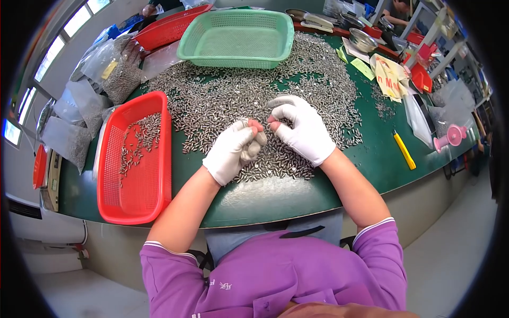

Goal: Inspecting and sorting small metal components at a workbench.

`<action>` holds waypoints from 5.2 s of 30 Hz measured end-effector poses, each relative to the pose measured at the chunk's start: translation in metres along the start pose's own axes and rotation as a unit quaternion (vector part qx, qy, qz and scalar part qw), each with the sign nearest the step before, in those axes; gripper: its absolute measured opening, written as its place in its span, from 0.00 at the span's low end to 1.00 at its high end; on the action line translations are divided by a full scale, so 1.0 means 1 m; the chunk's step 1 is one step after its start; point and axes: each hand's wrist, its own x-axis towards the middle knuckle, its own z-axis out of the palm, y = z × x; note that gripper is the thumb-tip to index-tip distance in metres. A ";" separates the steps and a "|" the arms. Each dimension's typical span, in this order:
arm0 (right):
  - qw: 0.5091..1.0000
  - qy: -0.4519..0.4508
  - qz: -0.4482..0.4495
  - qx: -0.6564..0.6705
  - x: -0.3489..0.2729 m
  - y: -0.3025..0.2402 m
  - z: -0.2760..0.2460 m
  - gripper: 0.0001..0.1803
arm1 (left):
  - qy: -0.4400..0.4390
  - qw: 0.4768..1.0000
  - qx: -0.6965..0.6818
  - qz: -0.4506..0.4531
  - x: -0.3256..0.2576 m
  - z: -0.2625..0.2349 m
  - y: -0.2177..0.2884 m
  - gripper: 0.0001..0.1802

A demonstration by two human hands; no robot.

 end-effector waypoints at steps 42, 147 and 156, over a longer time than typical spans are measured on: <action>0.996 0.022 -0.020 -0.081 0.000 0.019 0.001 0.06 | 0.006 1.000 0.006 -0.005 -0.002 0.004 -0.001 0.12; 0.975 -0.074 -0.032 -0.206 -0.001 0.020 0.010 0.05 | -0.044 0.999 0.003 -0.028 -0.001 -0.001 -0.001 0.12; 0.996 -0.028 -0.056 0.068 -0.001 0.005 0.008 0.07 | -0.091 0.994 0.025 -0.048 -0.001 0.004 0.002 0.11</action>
